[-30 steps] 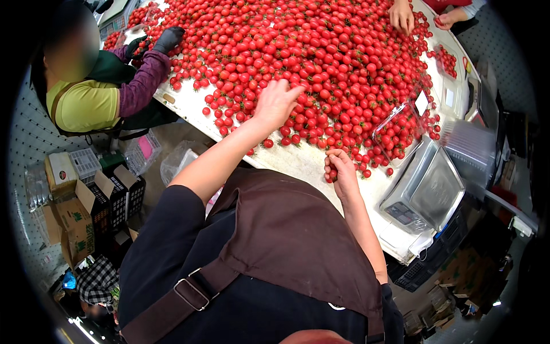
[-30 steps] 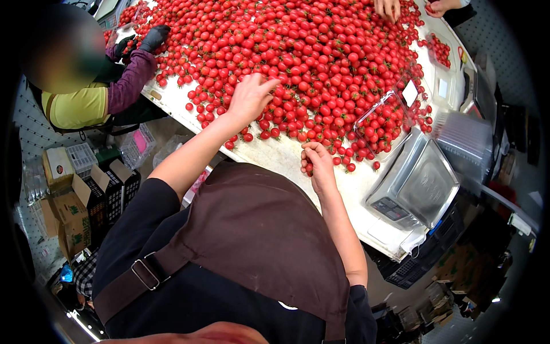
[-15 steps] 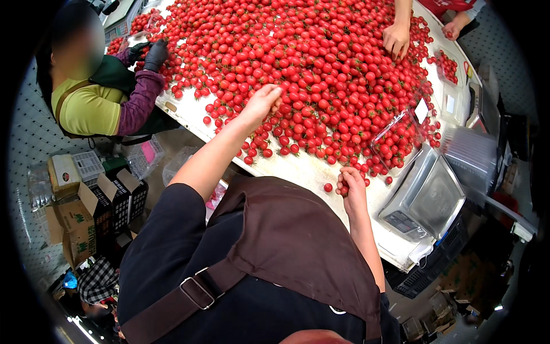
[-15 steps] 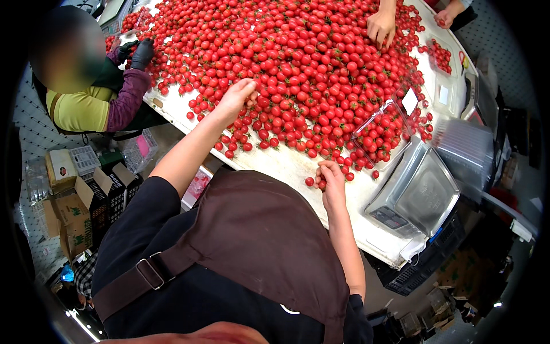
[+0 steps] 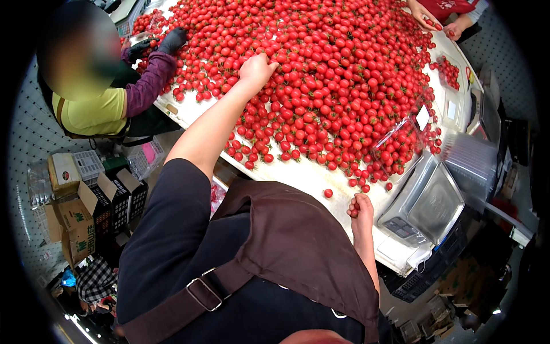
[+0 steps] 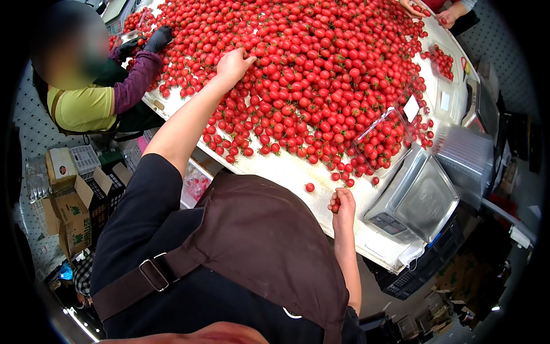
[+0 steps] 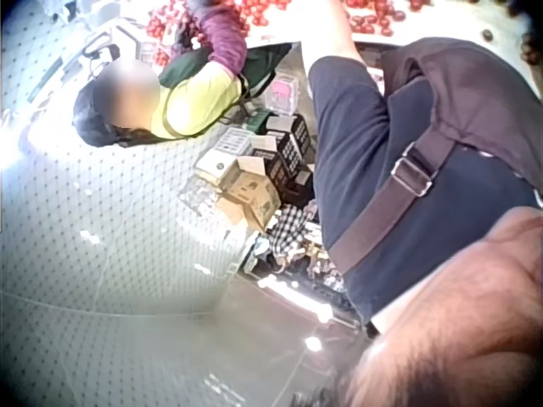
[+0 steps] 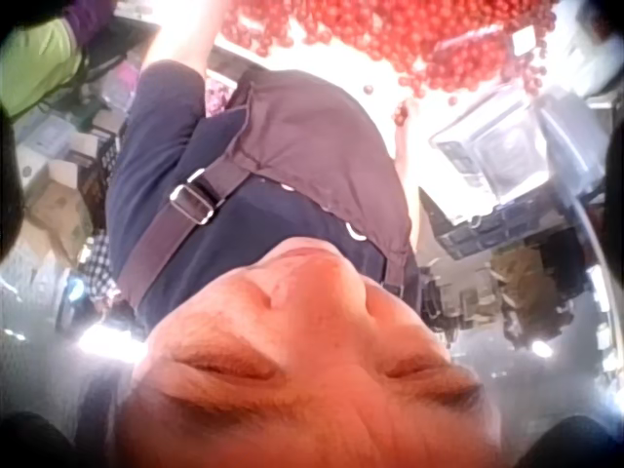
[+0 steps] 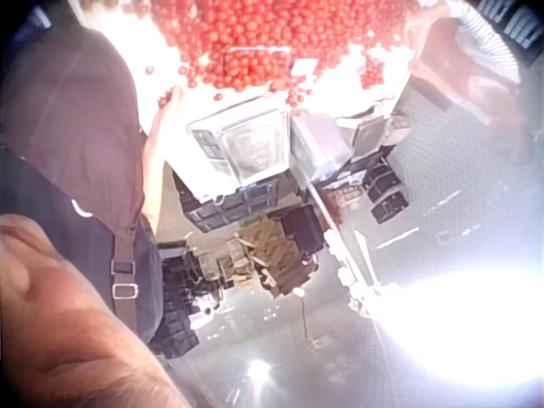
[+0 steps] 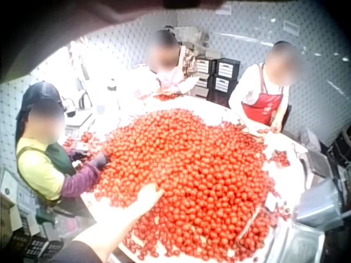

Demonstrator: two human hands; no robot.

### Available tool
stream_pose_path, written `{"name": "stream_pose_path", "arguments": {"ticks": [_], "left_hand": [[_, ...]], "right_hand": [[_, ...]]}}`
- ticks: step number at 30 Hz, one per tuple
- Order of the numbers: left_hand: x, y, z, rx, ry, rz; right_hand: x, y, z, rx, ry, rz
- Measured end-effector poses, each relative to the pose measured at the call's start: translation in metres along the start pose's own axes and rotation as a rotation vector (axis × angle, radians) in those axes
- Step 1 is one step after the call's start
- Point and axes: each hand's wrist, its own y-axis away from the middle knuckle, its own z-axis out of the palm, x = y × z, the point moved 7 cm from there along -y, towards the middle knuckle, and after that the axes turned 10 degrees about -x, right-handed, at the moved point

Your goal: The person sorts cherry tomatoes from a large pile on a table into clear plastic containers. They pick individual tomatoes by hand and place them into the containers, occasionally adjusting the pile to access more fruit. Another person works alongside them on the same table.

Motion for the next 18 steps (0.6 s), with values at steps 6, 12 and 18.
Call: {"name": "stream_pose_path", "arguments": {"ticks": [6, 12, 18], "left_hand": [[0.002, -0.012, 0.019, -0.386, -0.008, 0.242], [0.015, -0.021, -0.011, 0.014, -0.185, 0.258], [0.022, -0.047, 0.008, -0.039, -0.446, 0.284]], "right_hand": [[-0.002, -0.005, 0.015, -0.014, 0.043, 0.000], [0.001, -0.009, 0.012, -0.018, 0.019, 0.006], [-0.011, -0.016, 0.027, -0.040, 0.036, -0.006]]}}
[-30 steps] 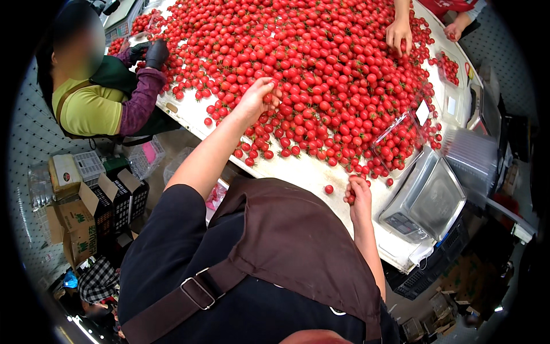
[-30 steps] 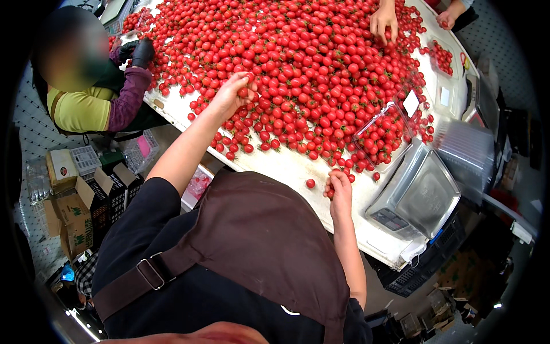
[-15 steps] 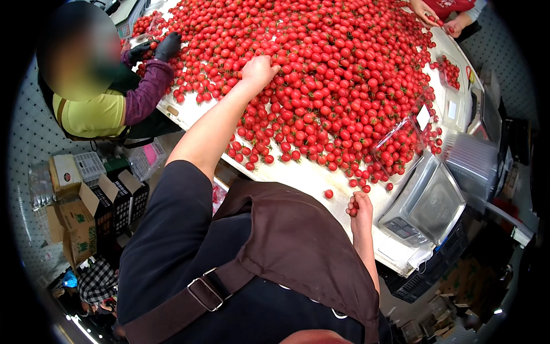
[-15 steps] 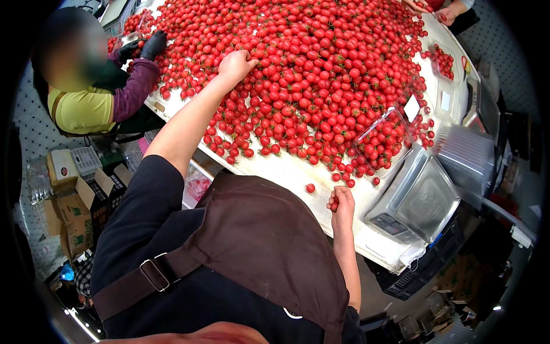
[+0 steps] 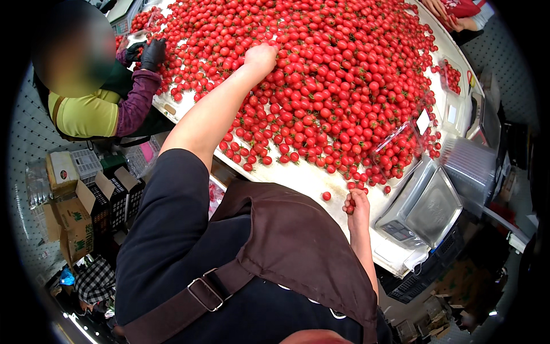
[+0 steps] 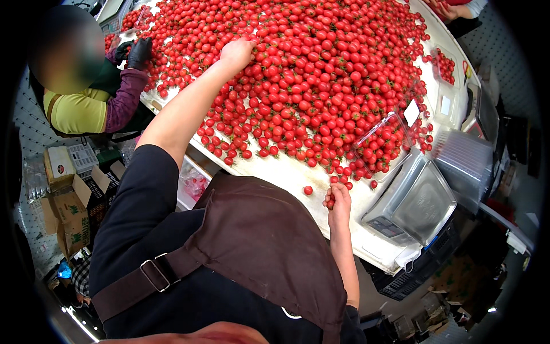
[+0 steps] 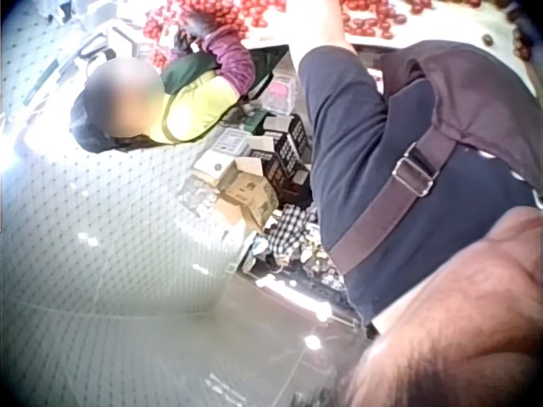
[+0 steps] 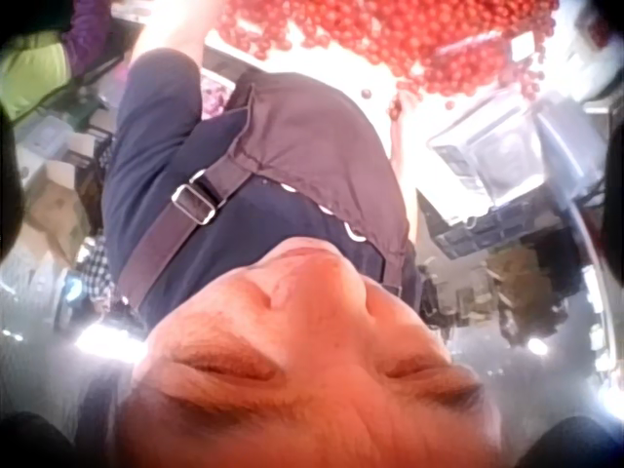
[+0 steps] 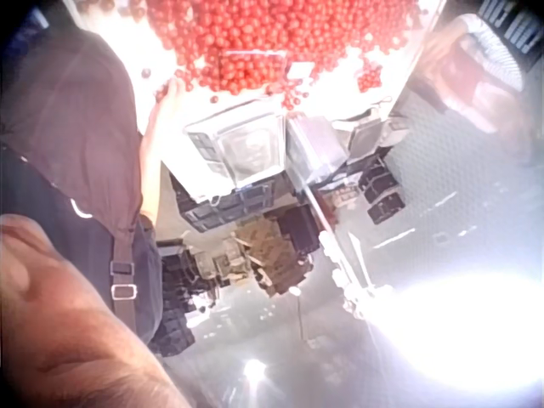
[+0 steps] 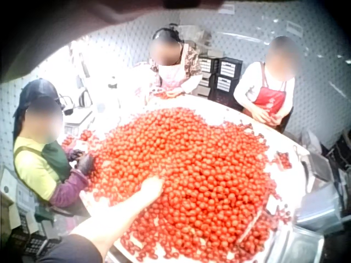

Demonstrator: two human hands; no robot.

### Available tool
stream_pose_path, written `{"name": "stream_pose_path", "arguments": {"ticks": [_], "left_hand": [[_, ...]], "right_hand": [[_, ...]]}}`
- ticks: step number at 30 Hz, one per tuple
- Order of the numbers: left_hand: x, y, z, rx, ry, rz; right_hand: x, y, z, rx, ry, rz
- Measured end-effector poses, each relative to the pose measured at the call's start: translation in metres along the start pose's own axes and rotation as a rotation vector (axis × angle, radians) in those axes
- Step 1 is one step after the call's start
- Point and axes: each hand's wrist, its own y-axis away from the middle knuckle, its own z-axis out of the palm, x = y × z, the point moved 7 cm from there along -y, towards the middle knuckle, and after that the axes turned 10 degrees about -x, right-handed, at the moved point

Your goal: The person sorts cherry tomatoes from a large pile on a table into clear plastic containers. They pick individual tomatoes by hand and place them into the containers, occasionally adjusting the pile to access more fruit. Another person works alongside them on the same table.

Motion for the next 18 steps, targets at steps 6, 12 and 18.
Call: {"name": "stream_pose_path", "arguments": {"ticks": [6, 12, 18], "left_hand": [[-0.002, 0.014, -0.017, 0.032, 0.246, 0.052], [-0.028, 0.065, 0.012, -0.168, 1.838, 0.011], [-0.014, 0.073, -0.008, -0.213, 2.228, 0.157]], "right_hand": [[0.001, -0.003, 0.010, -0.013, -0.010, 0.000], [0.013, -0.003, 0.005, 0.002, -0.048, 0.012], [0.016, -0.005, 0.015, -0.051, -0.039, 0.026]]}}
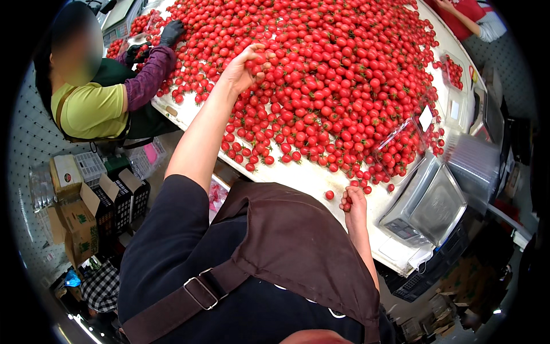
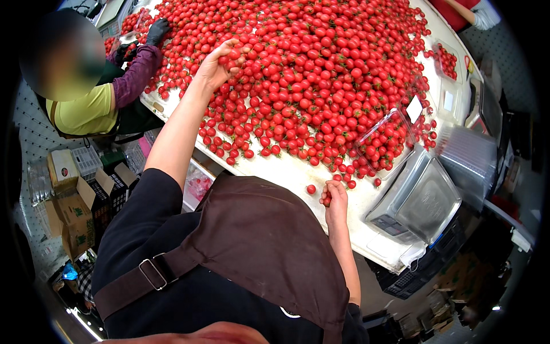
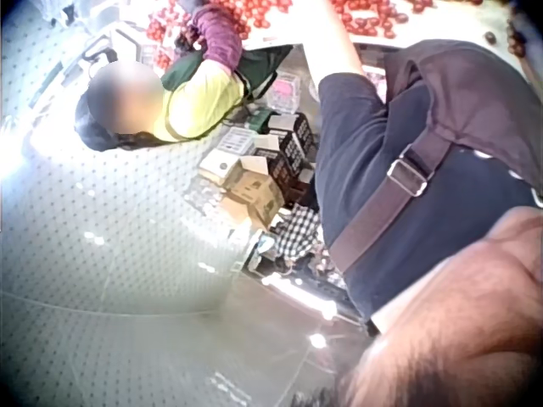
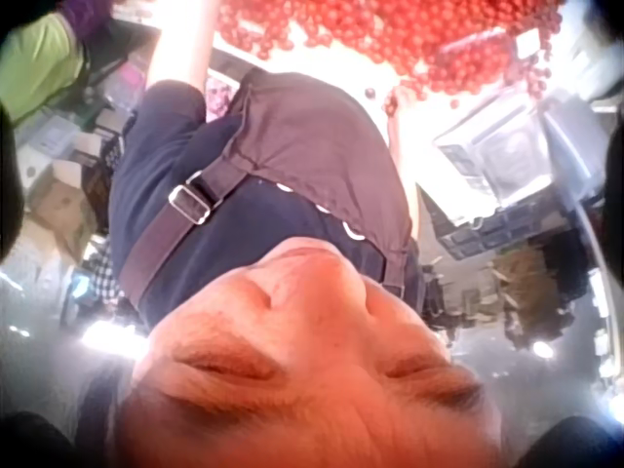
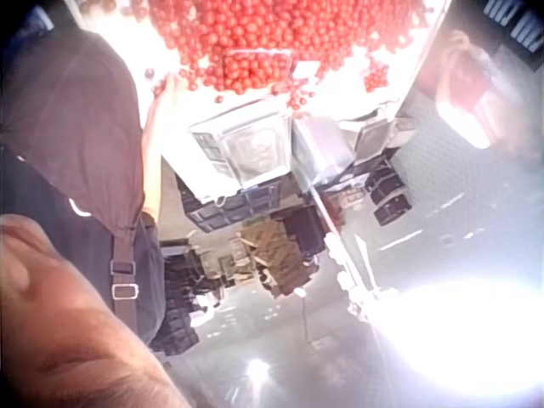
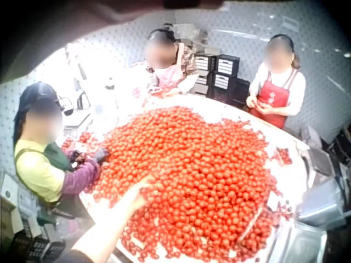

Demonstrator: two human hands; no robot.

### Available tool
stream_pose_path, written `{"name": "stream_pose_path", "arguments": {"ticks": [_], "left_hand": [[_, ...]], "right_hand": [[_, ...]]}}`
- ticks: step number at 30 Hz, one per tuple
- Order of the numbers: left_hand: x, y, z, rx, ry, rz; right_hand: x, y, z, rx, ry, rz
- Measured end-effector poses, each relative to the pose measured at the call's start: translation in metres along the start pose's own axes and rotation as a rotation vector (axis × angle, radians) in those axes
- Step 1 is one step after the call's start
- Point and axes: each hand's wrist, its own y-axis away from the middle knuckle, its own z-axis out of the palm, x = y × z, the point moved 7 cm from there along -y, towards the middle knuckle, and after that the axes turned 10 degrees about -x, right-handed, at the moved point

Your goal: The person sorts cherry tomatoes from a large pile on a table into clear plastic containers. They pick individual tomatoes by hand and place them into the containers, occasionally adjusting the pile to access more fruit. Another person works alongside them on the same table.

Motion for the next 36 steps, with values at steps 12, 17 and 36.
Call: {"name": "stream_pose_path", "arguments": {"ticks": [12, 17, 36], "left_hand": [[-0.011, -0.060, 0.007, 0.490, -2.162, -0.219], [-0.012, -0.056, 0.006, 0.502, -2.079, -0.333], [-0.021, -0.056, -0.002, 0.300, -0.764, -0.209]], "right_hand": [[-0.006, -0.002, 0.010, -0.008, 0.010, -0.018], [-0.004, 0.000, 0.011, -0.014, -0.008, -0.020], [-0.010, -0.008, 0.022, -0.037, 0.013, -0.020]]}}
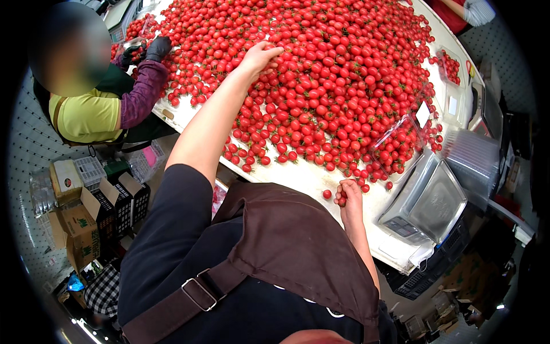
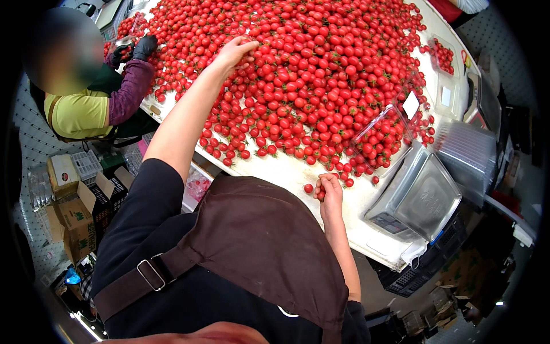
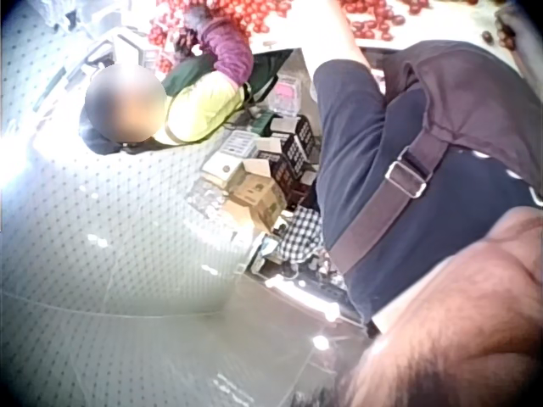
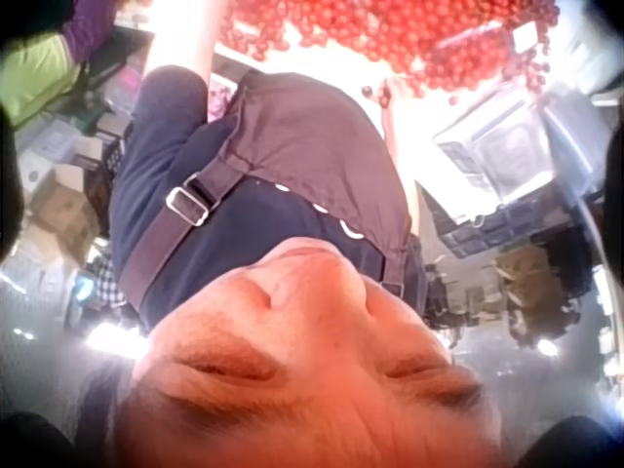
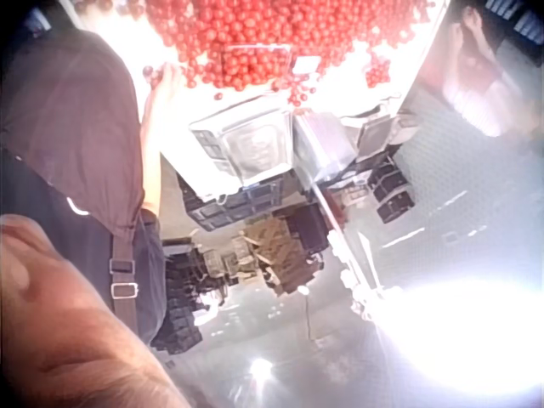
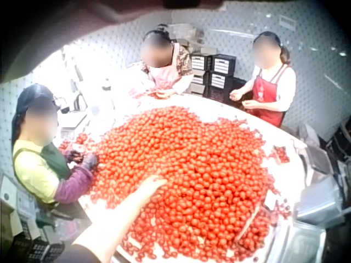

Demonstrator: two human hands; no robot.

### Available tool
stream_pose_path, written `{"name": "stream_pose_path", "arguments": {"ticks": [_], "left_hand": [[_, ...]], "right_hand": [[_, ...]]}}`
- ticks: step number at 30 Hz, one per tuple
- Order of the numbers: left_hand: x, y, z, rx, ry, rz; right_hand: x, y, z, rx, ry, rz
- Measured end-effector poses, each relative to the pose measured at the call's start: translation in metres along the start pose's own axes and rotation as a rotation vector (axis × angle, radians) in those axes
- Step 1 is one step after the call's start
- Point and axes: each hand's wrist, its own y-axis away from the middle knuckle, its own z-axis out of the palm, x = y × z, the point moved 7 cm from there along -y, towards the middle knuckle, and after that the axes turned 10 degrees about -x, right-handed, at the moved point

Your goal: The person sorts cherry tomatoes from a large pile on a table into clear plastic containers. They pick individual tomatoes by hand and place them into the containers, occasionally adjusting the pile to access more fruit. Another person works alongside them on the same table.

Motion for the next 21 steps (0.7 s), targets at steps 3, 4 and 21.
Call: {"name": "stream_pose_path", "arguments": {"ticks": [3, 4, 21], "left_hand": [[0.022, -0.023, 0.003, 0.300, -0.925, 0.147], [0.027, -0.024, 0.012, 0.256, -0.945, 0.053], [0.010, 0.024, 0.040, -0.443, 0.637, 0.137]], "right_hand": [[-0.002, -0.001, -0.001, -0.006, -0.012, -0.007], [-0.002, 0.000, -0.002, -0.002, -0.023, -0.010], [0.004, -0.002, -0.004, 0.004, -0.041, 0.002]]}}
